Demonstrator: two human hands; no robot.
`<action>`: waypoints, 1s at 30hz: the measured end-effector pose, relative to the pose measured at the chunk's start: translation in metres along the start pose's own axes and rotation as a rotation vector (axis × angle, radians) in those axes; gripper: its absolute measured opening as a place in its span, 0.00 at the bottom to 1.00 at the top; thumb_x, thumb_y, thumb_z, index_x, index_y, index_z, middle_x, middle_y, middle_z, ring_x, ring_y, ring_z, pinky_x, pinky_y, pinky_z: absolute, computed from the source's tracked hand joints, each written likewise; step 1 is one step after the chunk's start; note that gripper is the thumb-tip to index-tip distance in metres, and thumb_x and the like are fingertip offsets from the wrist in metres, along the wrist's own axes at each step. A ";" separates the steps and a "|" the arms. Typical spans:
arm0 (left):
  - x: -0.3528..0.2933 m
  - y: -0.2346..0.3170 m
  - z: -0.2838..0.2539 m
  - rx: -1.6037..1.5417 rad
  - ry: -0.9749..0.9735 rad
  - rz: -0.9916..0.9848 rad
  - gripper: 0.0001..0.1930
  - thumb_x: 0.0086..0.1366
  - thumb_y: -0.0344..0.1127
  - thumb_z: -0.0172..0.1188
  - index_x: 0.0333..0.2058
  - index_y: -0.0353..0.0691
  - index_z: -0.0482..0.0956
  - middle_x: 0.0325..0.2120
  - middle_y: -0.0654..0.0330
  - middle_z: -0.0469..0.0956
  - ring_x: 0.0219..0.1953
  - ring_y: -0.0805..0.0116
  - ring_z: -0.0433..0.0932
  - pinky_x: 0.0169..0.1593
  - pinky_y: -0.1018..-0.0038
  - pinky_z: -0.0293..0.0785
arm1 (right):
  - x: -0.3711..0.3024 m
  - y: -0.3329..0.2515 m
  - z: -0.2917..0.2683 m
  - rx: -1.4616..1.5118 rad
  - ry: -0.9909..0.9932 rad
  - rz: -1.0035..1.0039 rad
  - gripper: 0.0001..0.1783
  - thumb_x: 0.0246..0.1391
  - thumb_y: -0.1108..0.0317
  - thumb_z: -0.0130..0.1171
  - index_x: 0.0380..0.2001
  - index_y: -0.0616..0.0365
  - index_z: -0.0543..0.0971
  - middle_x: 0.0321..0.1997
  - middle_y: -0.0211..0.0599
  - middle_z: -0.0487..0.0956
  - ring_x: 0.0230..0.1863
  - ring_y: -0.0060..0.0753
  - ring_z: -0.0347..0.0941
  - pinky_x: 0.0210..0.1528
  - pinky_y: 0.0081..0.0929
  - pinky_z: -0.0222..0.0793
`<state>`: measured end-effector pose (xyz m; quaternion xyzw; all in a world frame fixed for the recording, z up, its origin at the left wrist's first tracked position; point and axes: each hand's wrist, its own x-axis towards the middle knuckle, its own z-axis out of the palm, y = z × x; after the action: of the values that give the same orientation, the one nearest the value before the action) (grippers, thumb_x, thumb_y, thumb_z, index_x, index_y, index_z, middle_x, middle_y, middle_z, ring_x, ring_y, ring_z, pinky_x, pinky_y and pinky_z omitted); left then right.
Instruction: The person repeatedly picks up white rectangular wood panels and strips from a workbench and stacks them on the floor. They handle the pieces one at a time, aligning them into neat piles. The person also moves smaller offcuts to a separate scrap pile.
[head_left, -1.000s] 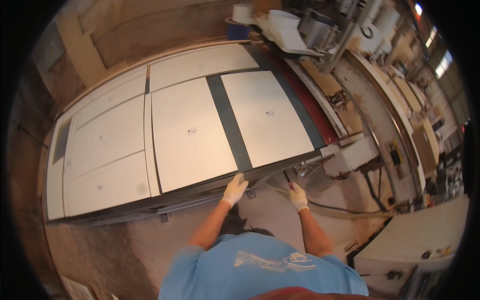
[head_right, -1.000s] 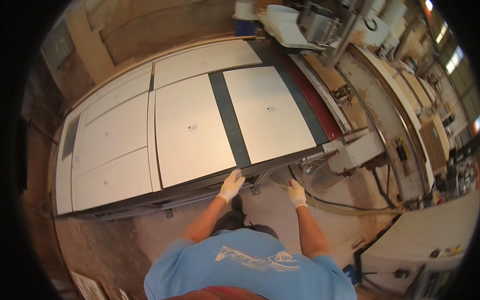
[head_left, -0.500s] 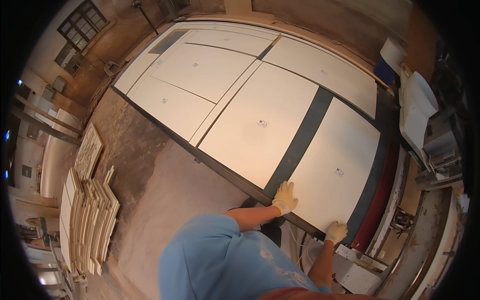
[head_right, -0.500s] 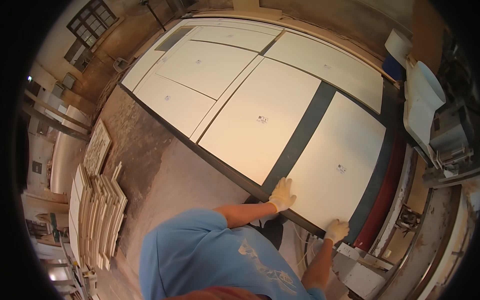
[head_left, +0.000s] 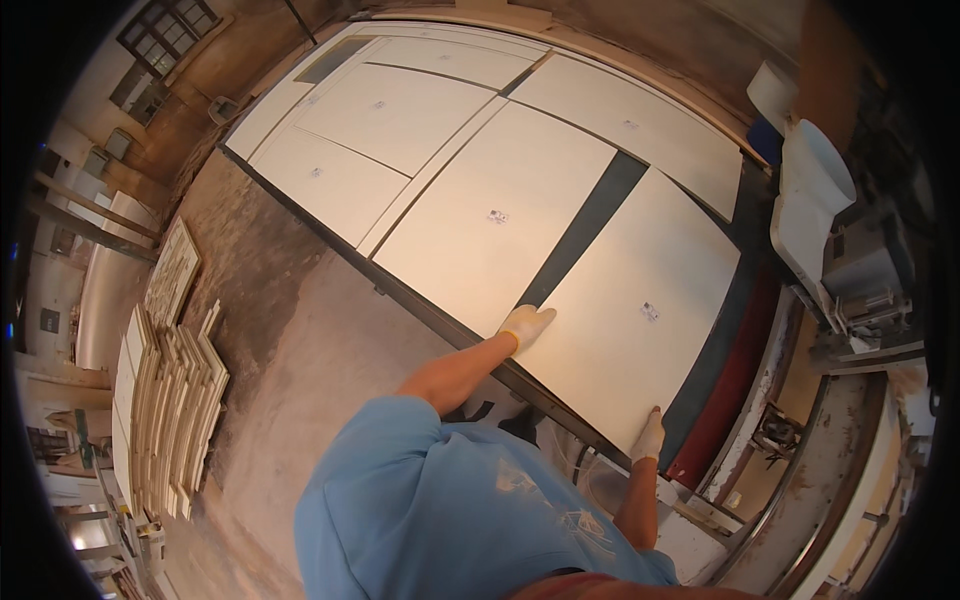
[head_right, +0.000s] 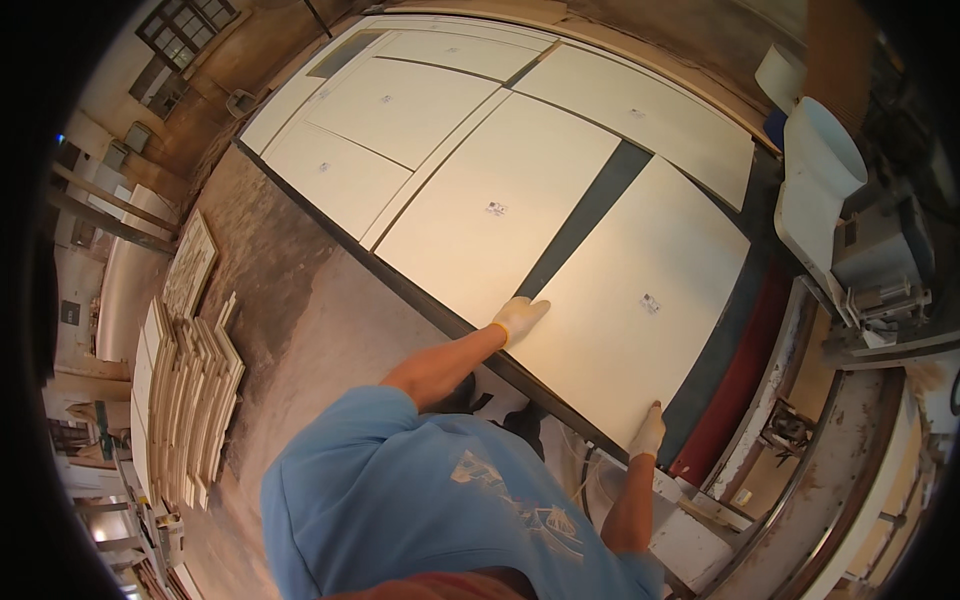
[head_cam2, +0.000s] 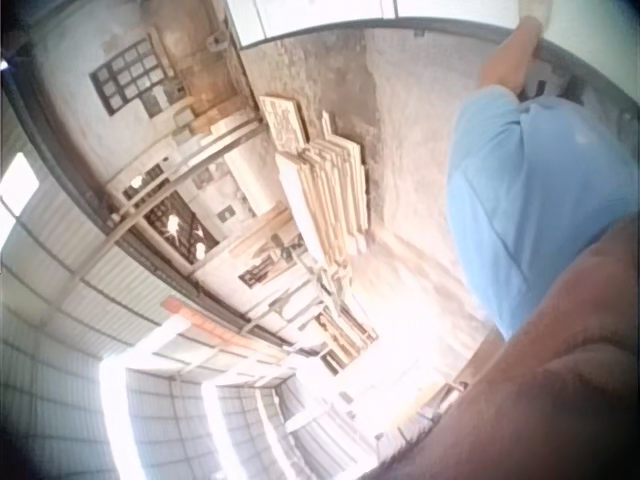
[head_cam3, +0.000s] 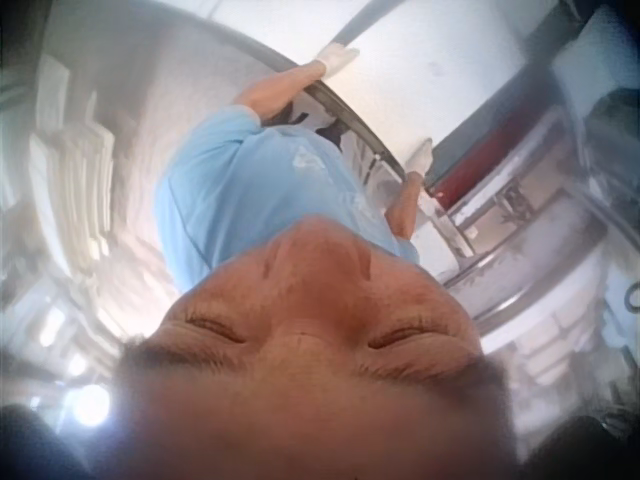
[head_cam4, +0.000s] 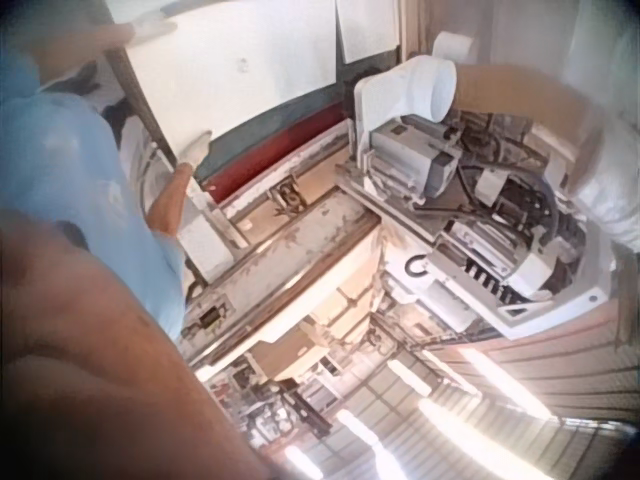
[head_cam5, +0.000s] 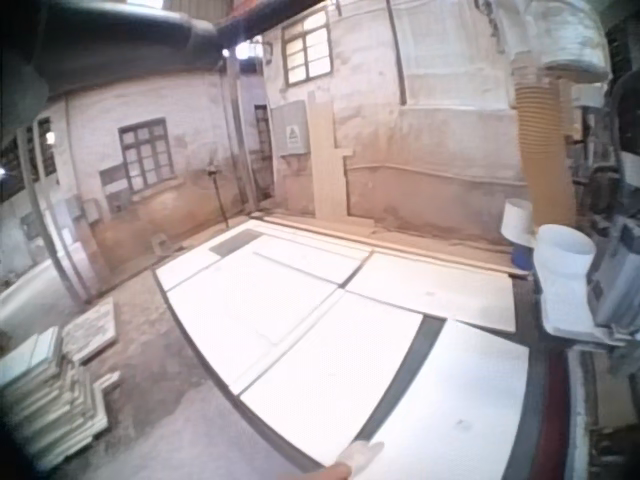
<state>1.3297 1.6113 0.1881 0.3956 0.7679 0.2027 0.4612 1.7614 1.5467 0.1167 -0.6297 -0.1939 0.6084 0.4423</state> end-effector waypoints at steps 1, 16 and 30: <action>-0.006 0.005 -0.007 0.079 0.055 0.043 0.36 0.69 0.60 0.56 0.47 0.21 0.84 0.45 0.36 0.86 0.47 0.43 0.87 0.52 0.56 0.79 | -0.004 0.007 0.012 0.031 0.054 0.038 0.28 0.74 0.53 0.52 0.59 0.70 0.77 0.59 0.47 0.82 0.53 0.42 0.82 0.58 0.39 0.78; 0.000 -0.153 -0.239 0.035 0.243 -0.131 0.44 0.64 0.66 0.53 0.51 0.19 0.82 0.52 0.27 0.80 0.60 0.36 0.79 0.66 0.55 0.71 | -0.102 0.054 0.279 -0.133 -0.009 -0.032 0.25 0.70 0.58 0.54 0.50 0.75 0.80 0.43 0.40 0.83 0.38 0.34 0.78 0.43 0.36 0.74; 0.091 -0.186 -0.333 0.471 0.371 0.135 0.34 0.68 0.56 0.63 0.59 0.30 0.72 0.52 0.42 0.79 0.57 0.41 0.77 0.61 0.49 0.74 | -0.054 0.053 0.406 -1.326 0.233 -0.324 0.37 0.63 0.51 0.54 0.62 0.76 0.75 0.63 0.69 0.78 0.68 0.68 0.72 0.70 0.45 0.66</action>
<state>0.9388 1.5890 0.1762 0.4980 0.8368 0.1182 0.1943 1.3552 1.6065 0.1600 -0.7915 -0.5677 0.2161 0.0674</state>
